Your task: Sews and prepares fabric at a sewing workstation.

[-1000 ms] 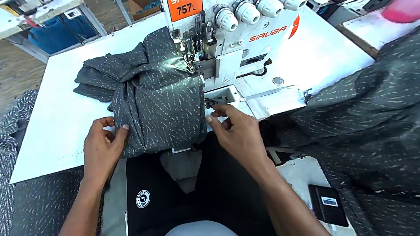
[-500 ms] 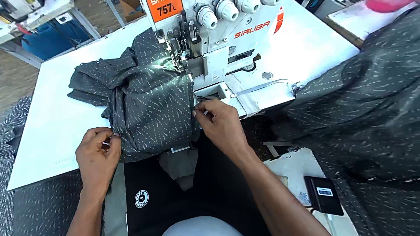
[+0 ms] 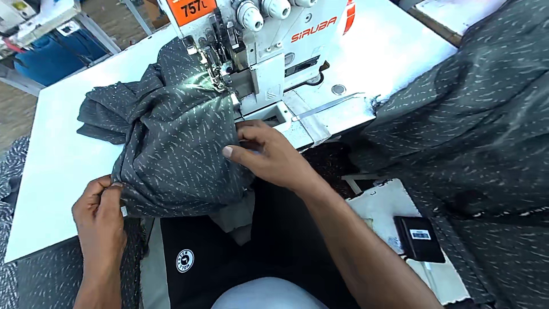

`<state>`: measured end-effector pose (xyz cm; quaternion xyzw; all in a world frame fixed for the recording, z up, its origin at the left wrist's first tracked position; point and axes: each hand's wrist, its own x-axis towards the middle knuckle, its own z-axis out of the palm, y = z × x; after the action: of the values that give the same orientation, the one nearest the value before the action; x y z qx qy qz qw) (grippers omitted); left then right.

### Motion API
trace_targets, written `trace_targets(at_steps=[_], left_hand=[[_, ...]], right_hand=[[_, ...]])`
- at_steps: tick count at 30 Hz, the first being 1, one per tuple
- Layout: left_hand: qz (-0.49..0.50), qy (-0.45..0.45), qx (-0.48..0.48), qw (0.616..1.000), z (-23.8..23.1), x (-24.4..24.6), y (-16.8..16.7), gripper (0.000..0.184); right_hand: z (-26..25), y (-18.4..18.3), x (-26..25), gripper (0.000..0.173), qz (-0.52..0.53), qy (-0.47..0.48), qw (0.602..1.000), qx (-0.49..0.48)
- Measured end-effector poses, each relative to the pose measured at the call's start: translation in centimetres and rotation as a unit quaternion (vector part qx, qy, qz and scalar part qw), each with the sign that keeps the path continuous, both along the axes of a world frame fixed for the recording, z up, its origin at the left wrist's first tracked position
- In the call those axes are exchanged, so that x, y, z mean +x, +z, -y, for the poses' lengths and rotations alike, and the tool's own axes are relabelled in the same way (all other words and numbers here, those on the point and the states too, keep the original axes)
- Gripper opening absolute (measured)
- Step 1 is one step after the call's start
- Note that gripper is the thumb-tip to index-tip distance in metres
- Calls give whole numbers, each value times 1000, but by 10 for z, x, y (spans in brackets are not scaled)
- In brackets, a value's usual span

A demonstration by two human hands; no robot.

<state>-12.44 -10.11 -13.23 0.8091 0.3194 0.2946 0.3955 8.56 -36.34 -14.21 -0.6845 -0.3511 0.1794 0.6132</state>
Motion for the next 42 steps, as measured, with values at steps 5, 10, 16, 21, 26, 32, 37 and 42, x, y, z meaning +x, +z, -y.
trace_targets(at_steps=[5, 10, 16, 21, 26, 32, 37, 42], left_hand=[[18, -6, -74, 997, 10, 7, 5, 16], [27, 8, -100, 995, 6, 0, 4, 18], [52, -13, -106, 993, 1, 12, 4, 20], [72, -16, -143, 987, -11, 16, -1, 25], [59, 5, -153, 986, -19, 23, 9, 21], [82, -11, -162, 983, -15, 31, 0, 23], [-36, -10, 42, 998, 1, 26, 4, 22], [-139, -117, 231, 956, 35, 25, 11, 60]], right_hand=[[-13, 5, 16, 23, -231, 126, 956, 127], [9, 9, -14, 29, -20, -16, 996, 87], [43, -31, -45, 38, -82, 17, 995, 47], [56, -58, -71, 34, -30, -54, 998, -31], [62, -48, -90, 14, 89, -192, 977, -5], [64, -82, -97, 15, -47, -164, 985, 18], [72, -74, -105, 6, 107, -250, 962, 7], [69, -90, -94, 7, 133, -288, 948, -5]])
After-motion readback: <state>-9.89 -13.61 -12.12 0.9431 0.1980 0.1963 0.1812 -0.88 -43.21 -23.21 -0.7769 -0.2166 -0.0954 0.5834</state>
